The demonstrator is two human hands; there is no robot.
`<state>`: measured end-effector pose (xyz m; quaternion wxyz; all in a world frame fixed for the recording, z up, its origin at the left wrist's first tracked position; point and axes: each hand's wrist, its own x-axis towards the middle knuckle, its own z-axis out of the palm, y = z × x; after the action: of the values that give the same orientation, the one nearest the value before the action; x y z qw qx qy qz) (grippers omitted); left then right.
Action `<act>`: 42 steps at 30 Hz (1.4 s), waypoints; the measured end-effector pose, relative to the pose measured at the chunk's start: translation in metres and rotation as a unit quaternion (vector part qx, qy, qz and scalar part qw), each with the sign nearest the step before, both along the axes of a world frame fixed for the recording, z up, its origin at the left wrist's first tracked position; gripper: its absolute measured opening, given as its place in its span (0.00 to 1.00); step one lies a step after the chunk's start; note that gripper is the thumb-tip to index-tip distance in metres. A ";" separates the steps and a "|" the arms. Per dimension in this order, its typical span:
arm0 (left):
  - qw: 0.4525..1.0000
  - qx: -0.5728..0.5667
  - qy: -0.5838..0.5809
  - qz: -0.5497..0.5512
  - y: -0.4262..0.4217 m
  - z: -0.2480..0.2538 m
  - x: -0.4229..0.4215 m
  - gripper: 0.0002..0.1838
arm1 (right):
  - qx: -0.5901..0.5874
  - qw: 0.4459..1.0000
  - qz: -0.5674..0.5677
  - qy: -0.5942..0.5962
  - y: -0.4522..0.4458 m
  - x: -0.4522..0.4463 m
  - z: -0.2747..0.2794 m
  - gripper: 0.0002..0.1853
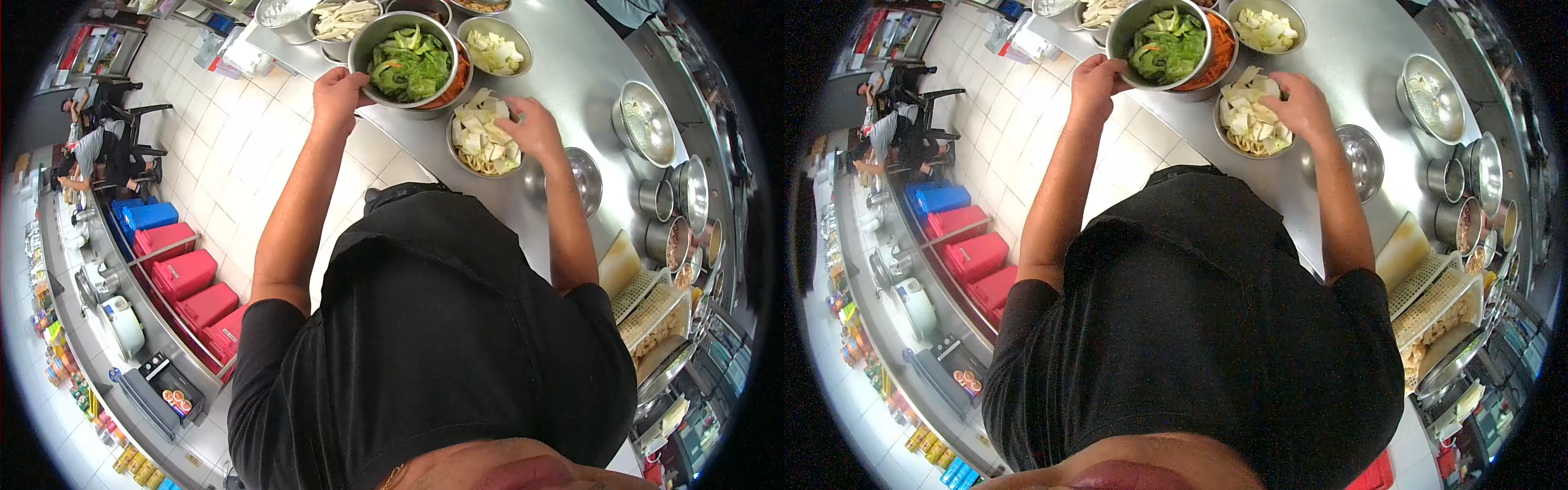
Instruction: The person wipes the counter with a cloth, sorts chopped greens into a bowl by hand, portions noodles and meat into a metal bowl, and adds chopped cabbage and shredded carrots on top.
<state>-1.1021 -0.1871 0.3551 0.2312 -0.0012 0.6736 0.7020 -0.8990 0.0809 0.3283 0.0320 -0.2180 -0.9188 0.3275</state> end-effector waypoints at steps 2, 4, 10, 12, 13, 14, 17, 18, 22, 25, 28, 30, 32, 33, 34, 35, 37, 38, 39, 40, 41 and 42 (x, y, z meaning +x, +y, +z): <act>1.000 0.010 0.001 0.003 -0.007 0.006 -0.003 0.02 | -0.036 0.999 -0.021 0.007 0.006 -0.008 0.018 0.24; 1.000 0.024 0.005 0.016 -0.015 0.017 -0.004 0.02 | -0.026 0.997 0.005 0.066 0.008 -0.027 0.026 0.24; 0.997 0.046 0.018 0.056 -0.040 0.041 -0.007 0.04 | 0.139 0.982 0.117 0.043 -0.023 -0.118 0.024 0.33; 0.995 0.051 0.029 0.075 -0.046 0.048 -0.004 0.03 | 0.180 0.976 0.120 0.034 -0.041 -0.133 0.003 0.39; 0.994 0.055 0.035 0.086 -0.050 0.051 -0.004 0.05 | 0.197 0.973 0.119 0.020 -0.051 -0.139 0.001 0.40; 0.993 0.053 0.036 0.094 -0.056 0.050 -0.004 0.05 | 0.215 0.969 0.120 0.006 -0.059 -0.144 0.001 0.42; 0.992 0.041 0.031 0.118 -0.075 0.043 -0.006 0.06 | 0.163 0.976 0.136 -0.050 -0.077 -0.142 0.003 0.39; 0.991 0.043 0.031 0.126 -0.078 0.041 -0.007 0.06 | 0.165 0.975 0.141 -0.051 -0.078 -0.145 0.001 0.37; 0.988 0.050 0.018 0.144 -0.087 0.033 -0.001 0.07 | 0.167 0.971 0.164 -0.056 -0.075 -0.146 -0.013 0.33; 0.988 0.057 0.014 0.142 -0.088 0.028 0.001 0.08 | 0.146 0.977 0.158 -0.017 -0.068 -0.142 -0.011 0.31; 0.989 0.060 0.015 0.133 -0.095 0.020 0.000 0.06 | 0.143 0.982 0.123 -0.008 -0.072 -0.143 -0.002 0.30; 0.990 0.052 0.010 0.128 -0.097 0.016 0.003 0.05 | 0.144 0.982 0.122 -0.022 -0.077 -0.141 -0.005 0.30; 0.990 0.041 0.010 0.132 -0.096 0.017 0.003 0.05 | 0.145 0.977 0.151 -0.027 -0.077 -0.148 -0.013 0.31; 0.990 0.043 0.011 0.134 -0.095 0.017 0.004 0.07 | 0.142 0.979 0.147 -0.021 -0.076 -0.150 -0.015 0.30; 0.990 0.045 0.012 0.137 -0.094 0.017 0.006 0.09 | 0.138 0.980 0.143 -0.015 -0.074 -0.152 -0.017 0.29; 0.989 0.046 0.012 0.140 -0.094 0.017 0.007 0.11 | 0.135 0.981 0.140 -0.009 -0.073 -0.154 -0.018 0.28; 0.989 0.047 0.012 0.141 -0.095 0.017 0.009 0.11 | 0.114 0.982 0.146 0.020 -0.062 -0.158 -0.018 0.23; 0.989 0.046 0.012 0.142 -0.095 0.017 0.010 0.11 | 0.102 0.983 0.149 0.033 -0.058 -0.158 -0.017 0.21; 0.989 0.046 0.011 0.143 -0.096 0.017 0.011 0.11 | 0.074 0.986 0.134 0.060 -0.055 -0.159 -0.017 0.21; 0.989 0.046 0.010 0.143 -0.095 0.018 0.012 0.11 | 0.046 0.988 0.118 0.087 -0.051 -0.159 -0.016 0.20; 0.989 0.046 0.010 0.143 -0.095 0.018 0.012 0.11 | 0.019 0.988 0.101 0.114 -0.050 -0.158 -0.012 0.19; 0.989 0.043 0.012 0.144 -0.094 0.018 0.013 0.11 | 0.048 0.988 0.086 0.122 -0.049 -0.156 -0.008 0.19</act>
<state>-1.0894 -0.2815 0.3734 0.1198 -0.0795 0.6382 0.7563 -1.0546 0.0322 0.3201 0.1263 -0.0946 -0.9381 0.3084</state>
